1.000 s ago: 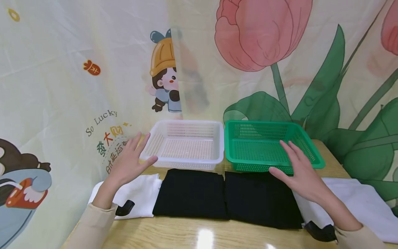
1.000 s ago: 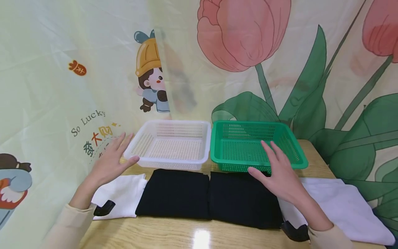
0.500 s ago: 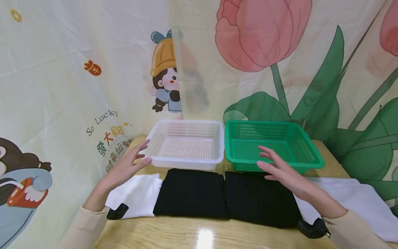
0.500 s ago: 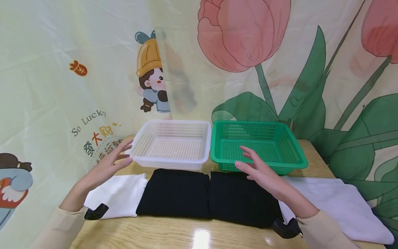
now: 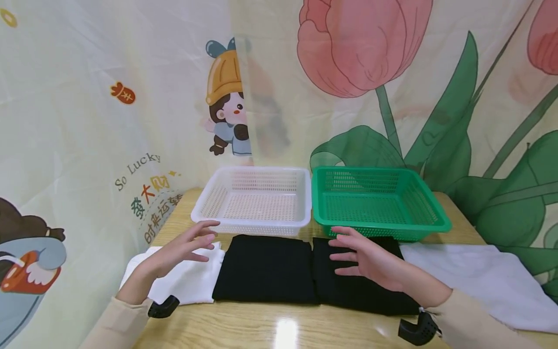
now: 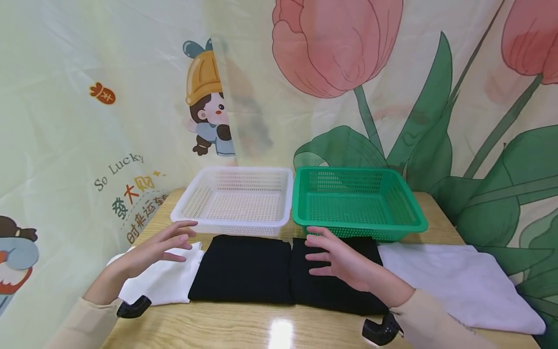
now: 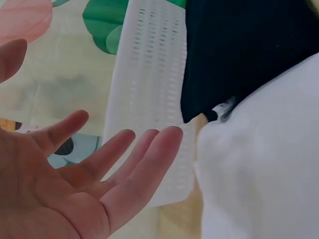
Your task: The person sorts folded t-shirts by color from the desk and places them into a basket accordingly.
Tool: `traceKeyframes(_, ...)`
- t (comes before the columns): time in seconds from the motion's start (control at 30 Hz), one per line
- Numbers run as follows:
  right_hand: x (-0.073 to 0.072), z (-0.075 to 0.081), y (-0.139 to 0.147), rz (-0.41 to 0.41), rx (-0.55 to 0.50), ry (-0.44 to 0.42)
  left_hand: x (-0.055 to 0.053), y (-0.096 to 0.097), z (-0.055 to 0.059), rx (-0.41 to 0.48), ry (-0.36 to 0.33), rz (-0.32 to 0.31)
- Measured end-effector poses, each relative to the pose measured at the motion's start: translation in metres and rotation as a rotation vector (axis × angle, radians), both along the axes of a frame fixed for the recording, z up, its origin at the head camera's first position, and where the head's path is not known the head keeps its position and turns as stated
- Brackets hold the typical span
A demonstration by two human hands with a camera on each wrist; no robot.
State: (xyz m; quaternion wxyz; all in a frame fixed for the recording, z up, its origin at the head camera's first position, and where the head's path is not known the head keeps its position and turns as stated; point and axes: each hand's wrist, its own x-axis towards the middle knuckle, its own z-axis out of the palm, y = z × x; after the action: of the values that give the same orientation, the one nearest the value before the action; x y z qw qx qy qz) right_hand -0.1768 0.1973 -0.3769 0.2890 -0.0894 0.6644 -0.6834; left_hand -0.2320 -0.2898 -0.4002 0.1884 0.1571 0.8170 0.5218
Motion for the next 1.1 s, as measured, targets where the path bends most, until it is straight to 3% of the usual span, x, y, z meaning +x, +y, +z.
traceKeyframes(0.23, -0.006, -0.017, -0.018, 0.011, -0.070, -0.117, -0.007, 0.005, -0.015, 0.020, -0.153, 0.009)
traceKeyframes(0.5, -0.008, -0.033, -0.040, 0.012, -0.098, -0.211, -0.014, 0.010, -0.029, 0.051, -0.252, 0.015)
traceKeyframes(0.8, -0.008, -0.040, -0.052, -0.065, -0.017, -0.230, -0.015, 0.013, -0.032, 0.030, -0.303, 0.025)
traceKeyframes(1.1, -0.021, -0.042, -0.061, -0.086, -0.009, -0.268, -0.011, 0.025, -0.037, 0.020, -0.329, 0.037)
